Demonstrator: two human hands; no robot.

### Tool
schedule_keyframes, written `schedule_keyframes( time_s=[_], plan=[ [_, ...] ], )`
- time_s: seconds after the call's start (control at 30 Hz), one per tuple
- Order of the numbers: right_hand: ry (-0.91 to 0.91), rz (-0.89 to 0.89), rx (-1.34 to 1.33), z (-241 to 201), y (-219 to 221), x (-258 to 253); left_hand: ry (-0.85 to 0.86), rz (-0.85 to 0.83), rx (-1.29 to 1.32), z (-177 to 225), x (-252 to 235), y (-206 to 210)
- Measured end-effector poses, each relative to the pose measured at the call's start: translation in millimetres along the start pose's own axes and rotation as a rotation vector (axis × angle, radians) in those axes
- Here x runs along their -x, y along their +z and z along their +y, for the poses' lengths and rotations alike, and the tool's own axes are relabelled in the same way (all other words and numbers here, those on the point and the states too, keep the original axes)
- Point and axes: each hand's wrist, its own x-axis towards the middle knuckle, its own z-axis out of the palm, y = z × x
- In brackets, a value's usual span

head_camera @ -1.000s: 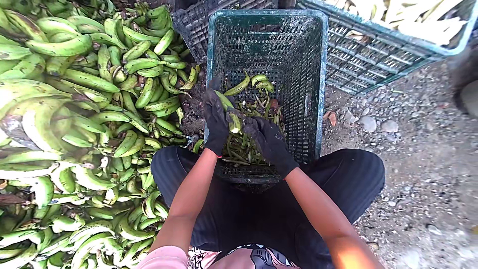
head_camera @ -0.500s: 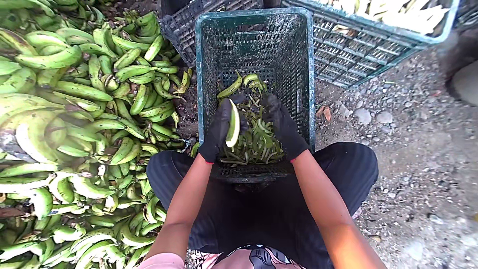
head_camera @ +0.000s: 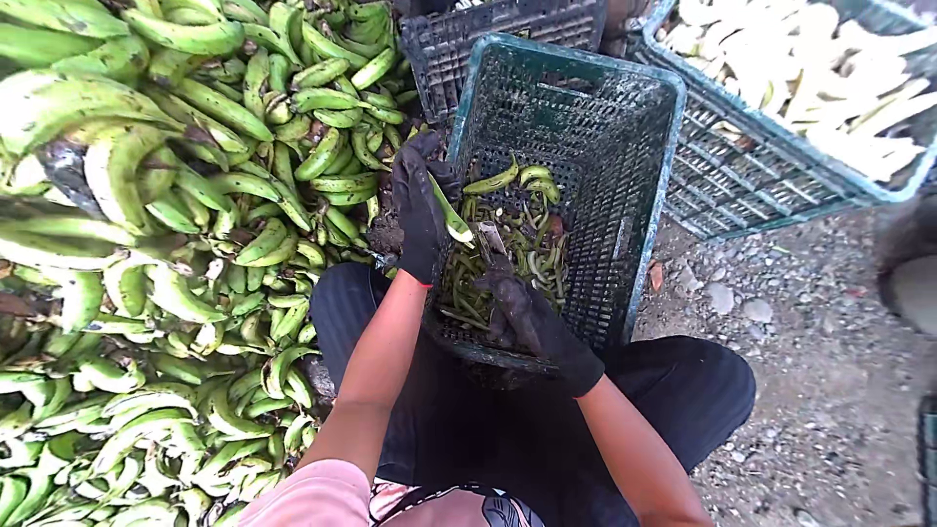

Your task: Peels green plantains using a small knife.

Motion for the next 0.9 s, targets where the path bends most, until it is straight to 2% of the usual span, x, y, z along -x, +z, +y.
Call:
schedule_keyframes(
  time_s=[0.17, 0.33, 0.53, 0.67, 0.83, 0.9],
  plan=[
    [0.017, 0.048, 0.096, -1.9, -1.0, 4.7, 0.068, -0.026, -0.046, -1.9, -0.3, -3.9],
    [-0.013, 0.174, 0.452, 3.3, -2.2, 3.3, 0.108, 0.023, -0.052, 1.2, 2.6, -3.8],
    [0.011, 0.131, 0.484, 2.8, 1.0, 0.0, 0.121, 0.021, 0.083, 4.4, 7.9, -0.9],
    [-0.017, 0.190, 0.558, 3.8, 6.3, -4.4, 0.157, 0.054, 0.157, 5.5, 13.7, 4.0],
    [-0.038, 0.236, 0.672, 2.6, 10.6, -12.0, 0.089, 0.098, 0.188, 6.5, 21.6, 7.0],
    [-0.054, 0.249, 0.693, 2.0, 10.8, -14.7, 0.035, 0.069, 0.244, 4.8, 25.0, 6.6]
  ],
)
